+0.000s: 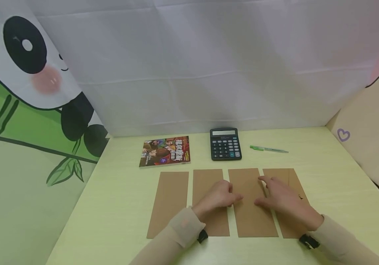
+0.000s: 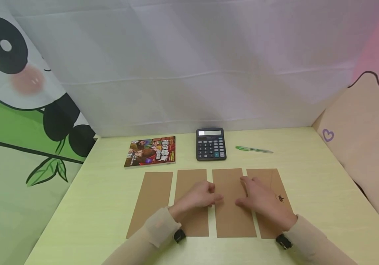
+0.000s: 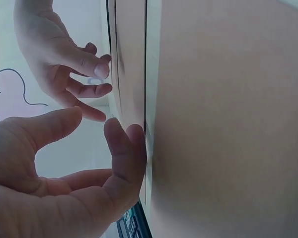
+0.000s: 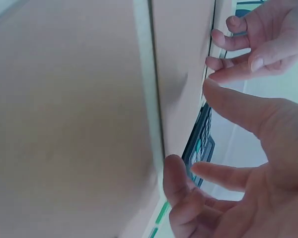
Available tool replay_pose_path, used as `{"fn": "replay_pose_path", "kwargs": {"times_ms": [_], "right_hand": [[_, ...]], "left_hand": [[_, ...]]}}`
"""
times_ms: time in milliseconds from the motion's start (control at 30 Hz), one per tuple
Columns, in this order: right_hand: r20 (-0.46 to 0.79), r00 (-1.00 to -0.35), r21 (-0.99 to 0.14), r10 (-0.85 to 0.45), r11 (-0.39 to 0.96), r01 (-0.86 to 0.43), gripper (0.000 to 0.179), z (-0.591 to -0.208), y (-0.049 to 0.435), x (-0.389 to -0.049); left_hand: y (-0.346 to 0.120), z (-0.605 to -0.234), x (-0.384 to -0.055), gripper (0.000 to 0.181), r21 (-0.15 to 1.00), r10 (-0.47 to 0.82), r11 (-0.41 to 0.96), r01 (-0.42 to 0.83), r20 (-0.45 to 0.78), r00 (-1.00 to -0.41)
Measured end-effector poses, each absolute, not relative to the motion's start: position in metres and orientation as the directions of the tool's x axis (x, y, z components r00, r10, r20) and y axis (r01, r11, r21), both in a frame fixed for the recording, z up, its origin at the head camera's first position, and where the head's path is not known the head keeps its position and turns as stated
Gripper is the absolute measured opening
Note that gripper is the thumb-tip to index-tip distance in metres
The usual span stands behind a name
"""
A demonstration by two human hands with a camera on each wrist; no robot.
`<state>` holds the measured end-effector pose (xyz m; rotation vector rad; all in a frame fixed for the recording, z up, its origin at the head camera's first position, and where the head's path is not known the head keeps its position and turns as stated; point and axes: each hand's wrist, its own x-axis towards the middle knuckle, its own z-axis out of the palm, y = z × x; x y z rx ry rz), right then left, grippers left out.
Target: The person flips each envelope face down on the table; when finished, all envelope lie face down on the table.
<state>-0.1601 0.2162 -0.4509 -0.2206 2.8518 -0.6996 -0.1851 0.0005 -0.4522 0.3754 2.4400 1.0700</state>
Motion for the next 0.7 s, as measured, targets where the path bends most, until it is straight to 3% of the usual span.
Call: {"fn": "replay_pose_path", "kwargs": {"times_ms": [200, 333, 700], "right_hand": [[-0.096, -0.971, -0.535, -0.218, 0.834, -0.134, 0.081, -0.450, 0.236, -0.157], [-0.072, -0.976, -0.535, -0.207, 0.834, -0.138, 0.080, -0.448, 0.254, -0.152], [-0.088, -0.987, -0.506, -0.136, 0.859, -0.073, 0.088, -0.453, 0.308, -0.142]], "left_hand": [[0.009, -0.452, -0.185, 0.036, 0.735, 0.435, 0.661, 0.153, -0.209, -0.876], [0.017, -0.454, -0.185, 0.054, 0.730, 0.461, 0.647, 0.222, -0.142, -0.876], [0.036, -0.457, -0.180, 0.051, 0.729, 0.480, 0.633, 0.263, -0.103, -0.871]]}}
